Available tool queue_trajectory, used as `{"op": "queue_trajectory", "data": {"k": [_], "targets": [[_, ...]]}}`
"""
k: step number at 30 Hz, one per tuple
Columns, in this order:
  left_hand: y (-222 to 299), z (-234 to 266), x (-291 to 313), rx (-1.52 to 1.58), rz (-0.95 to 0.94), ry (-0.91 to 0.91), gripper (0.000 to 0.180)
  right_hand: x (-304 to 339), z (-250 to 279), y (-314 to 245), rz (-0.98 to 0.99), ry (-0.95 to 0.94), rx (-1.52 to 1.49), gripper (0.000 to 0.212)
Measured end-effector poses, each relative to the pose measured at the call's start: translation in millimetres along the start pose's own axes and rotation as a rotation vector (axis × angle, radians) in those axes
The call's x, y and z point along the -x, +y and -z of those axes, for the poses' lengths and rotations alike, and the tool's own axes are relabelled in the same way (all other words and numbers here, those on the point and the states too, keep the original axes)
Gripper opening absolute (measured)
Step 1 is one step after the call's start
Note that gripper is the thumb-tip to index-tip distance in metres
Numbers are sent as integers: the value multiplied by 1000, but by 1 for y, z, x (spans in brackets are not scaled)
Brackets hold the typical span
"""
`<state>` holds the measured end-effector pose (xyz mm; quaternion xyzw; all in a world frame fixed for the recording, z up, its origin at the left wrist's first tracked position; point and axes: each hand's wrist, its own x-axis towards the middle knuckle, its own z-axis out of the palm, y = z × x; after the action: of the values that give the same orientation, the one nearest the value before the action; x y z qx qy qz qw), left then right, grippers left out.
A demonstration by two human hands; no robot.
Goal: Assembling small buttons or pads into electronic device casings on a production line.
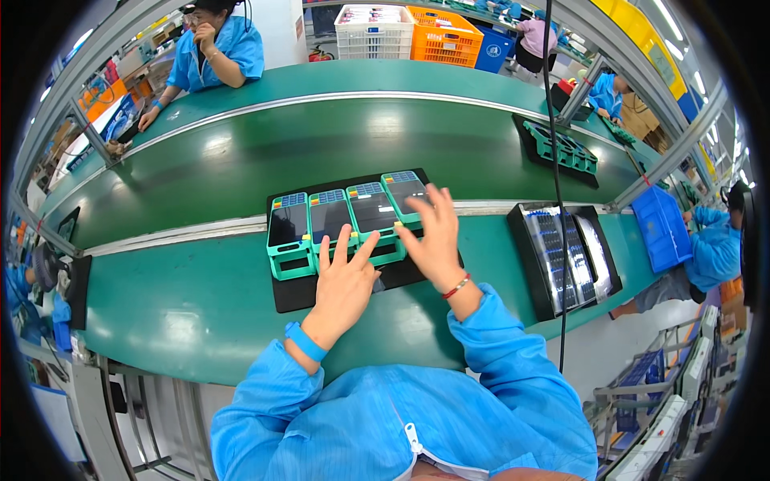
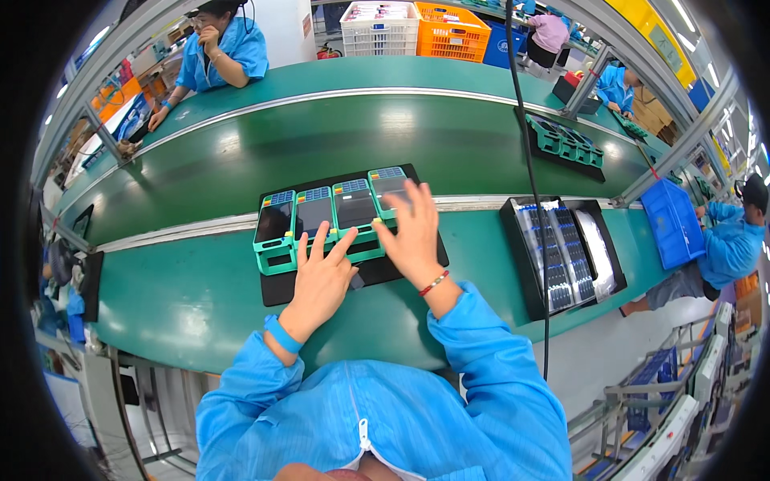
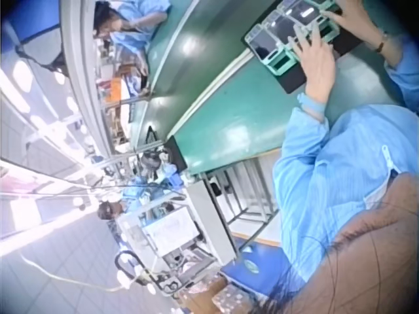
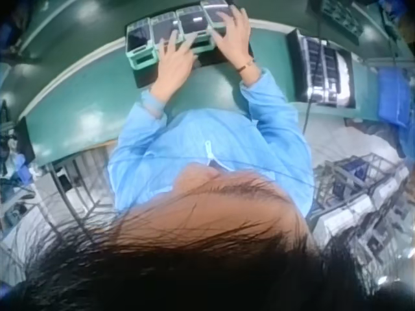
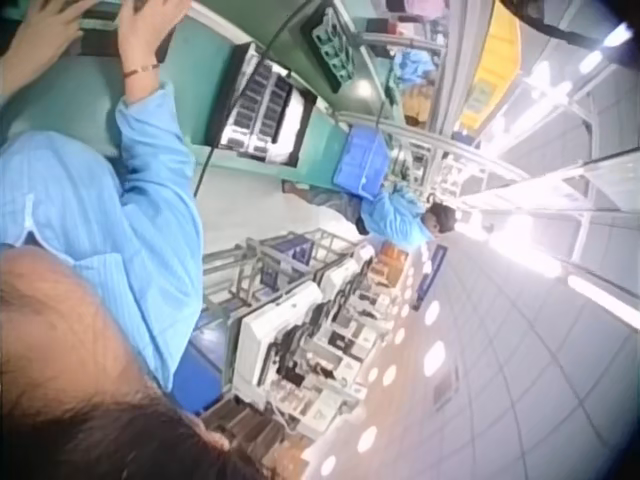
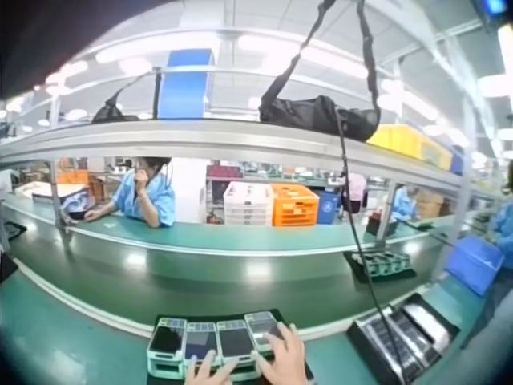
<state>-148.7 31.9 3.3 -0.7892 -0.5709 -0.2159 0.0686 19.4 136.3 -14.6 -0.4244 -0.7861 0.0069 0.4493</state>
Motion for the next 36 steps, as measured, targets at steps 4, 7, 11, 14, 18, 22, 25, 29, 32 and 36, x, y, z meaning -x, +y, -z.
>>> {"op": "queue_trajectory", "data": {"k": [4,7,11,14,18,22,25,29,32,36], "targets": [[-1,-3,0,-11,-12,-8,17,-18,10,11,-76,-151,-31,63],[0,-2,0,4,0,-4,17,-30,8,15,-103,-474,52,65],[1,10,3,215,60,79,15,-35,11,13,-75,-477,78,55],[-9,15,10,786,152,-18,25,-33,24,-10,206,-315,25,21],[-4,17,12,940,166,-126,25,-15,42,-31,-111,-605,-849,10],[4,13,9,947,37,-181,20,-10,52,-33,-47,-541,-926,5],[15,4,14,689,-46,-189,12,-13,49,5,-414,-220,-999,3],[39,-3,-9,334,-107,-31,16,-8,24,57,-288,210,-374,8],[40,-15,-28,215,-96,44,18,1,6,54,-274,170,-378,10],[37,-30,-46,146,-105,82,18,8,-9,59,-337,89,-446,11]]}}
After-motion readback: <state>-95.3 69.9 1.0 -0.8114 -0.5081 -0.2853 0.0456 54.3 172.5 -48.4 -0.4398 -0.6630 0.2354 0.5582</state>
